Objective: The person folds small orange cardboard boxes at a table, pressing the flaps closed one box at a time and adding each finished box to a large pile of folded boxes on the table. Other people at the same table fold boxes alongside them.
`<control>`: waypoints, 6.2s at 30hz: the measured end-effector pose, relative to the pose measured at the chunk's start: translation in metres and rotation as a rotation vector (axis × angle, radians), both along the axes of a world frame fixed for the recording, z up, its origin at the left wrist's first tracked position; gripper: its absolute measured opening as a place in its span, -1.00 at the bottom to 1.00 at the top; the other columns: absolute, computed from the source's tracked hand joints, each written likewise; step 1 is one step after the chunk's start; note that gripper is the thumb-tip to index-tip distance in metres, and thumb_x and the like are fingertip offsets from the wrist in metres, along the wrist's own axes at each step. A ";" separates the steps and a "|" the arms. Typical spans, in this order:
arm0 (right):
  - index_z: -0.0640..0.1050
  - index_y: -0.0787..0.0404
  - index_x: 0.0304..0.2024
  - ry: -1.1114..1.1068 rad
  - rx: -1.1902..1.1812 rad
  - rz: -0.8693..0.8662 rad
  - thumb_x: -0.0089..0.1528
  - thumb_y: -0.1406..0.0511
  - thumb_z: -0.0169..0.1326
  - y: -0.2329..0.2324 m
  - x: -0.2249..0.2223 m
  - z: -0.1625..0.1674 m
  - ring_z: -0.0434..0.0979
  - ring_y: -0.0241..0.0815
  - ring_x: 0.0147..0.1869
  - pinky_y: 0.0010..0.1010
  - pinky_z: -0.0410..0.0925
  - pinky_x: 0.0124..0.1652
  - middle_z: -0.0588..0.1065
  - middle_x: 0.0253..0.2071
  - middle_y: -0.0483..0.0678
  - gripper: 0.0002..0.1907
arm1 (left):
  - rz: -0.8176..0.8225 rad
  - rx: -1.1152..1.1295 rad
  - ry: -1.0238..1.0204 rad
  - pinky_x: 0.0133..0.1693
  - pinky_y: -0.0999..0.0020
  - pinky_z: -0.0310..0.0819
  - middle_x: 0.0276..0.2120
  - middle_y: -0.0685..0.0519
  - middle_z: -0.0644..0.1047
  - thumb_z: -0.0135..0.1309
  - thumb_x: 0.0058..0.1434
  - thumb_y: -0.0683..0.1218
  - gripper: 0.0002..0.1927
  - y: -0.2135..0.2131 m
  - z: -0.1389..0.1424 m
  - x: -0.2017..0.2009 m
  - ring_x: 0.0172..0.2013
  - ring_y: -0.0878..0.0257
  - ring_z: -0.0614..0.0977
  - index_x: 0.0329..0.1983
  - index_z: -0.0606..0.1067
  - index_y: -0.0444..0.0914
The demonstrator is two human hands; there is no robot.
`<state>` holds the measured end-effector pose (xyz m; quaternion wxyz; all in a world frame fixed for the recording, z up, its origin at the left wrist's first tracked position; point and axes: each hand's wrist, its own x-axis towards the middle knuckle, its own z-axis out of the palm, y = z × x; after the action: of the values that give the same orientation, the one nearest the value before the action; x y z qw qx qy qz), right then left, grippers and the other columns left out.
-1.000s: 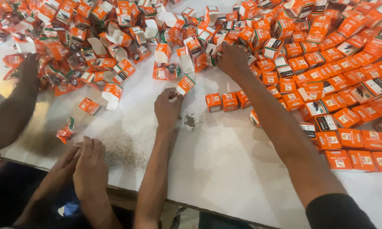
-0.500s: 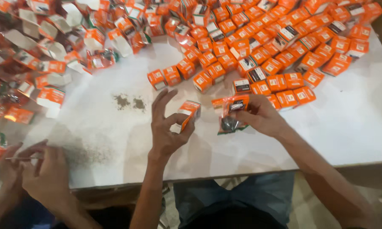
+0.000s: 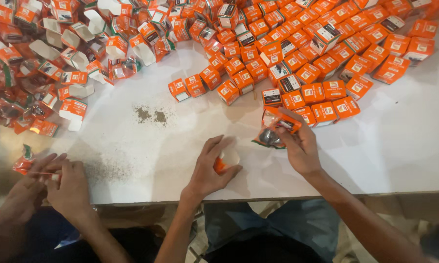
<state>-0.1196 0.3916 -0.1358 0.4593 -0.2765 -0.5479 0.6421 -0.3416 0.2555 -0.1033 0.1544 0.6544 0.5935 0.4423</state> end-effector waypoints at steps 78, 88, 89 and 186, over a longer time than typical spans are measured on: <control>0.63 0.13 -0.30 -1.069 1.035 0.003 0.16 0.19 0.32 -0.051 -0.054 0.060 0.44 0.10 0.30 -0.08 0.38 0.12 0.43 0.24 0.03 -0.82 | 0.068 -0.017 0.044 0.15 0.10 0.30 0.05 -0.05 0.58 0.39 0.04 0.02 -0.35 -0.011 -0.026 0.015 0.10 0.03 0.54 0.17 0.47 -0.30; 0.62 0.04 0.01 -0.968 1.167 -0.031 0.11 0.07 0.28 -0.066 -0.033 0.062 0.44 0.18 0.29 -0.06 0.37 0.12 0.31 0.36 0.20 -0.56 | 0.090 -0.079 -0.009 0.12 0.05 0.33 0.03 -0.12 0.55 0.39 -0.04 -0.10 -0.33 -0.009 -0.028 0.012 0.11 -0.07 0.51 0.17 0.46 -0.31; 0.61 0.03 0.05 -1.019 1.157 -0.024 0.10 0.01 0.27 -0.067 -0.034 0.065 0.38 0.24 0.31 -0.01 0.33 0.13 0.26 0.38 0.27 -0.49 | 0.076 -0.065 -0.003 0.13 0.06 0.33 0.03 -0.10 0.55 0.38 -0.02 -0.10 -0.33 -0.009 -0.028 0.012 0.12 -0.06 0.51 0.19 0.45 -0.31; 0.20 0.23 0.52 -1.221 1.048 -0.414 0.13 -0.23 0.34 0.092 0.040 0.002 -0.24 0.69 0.57 0.61 -0.06 0.38 -0.04 0.52 0.45 0.15 | 0.192 -0.325 0.159 0.25 -0.67 -0.54 0.42 -0.50 -0.56 0.53 -0.48 0.49 0.78 0.164 -0.032 0.020 0.45 -0.40 -0.58 0.58 -0.33 -0.22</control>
<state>-0.0793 0.4841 -0.1341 0.2593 -0.4218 -0.8669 -0.0569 -0.3219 0.4196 -0.1348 0.1676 0.5941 0.7271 0.3005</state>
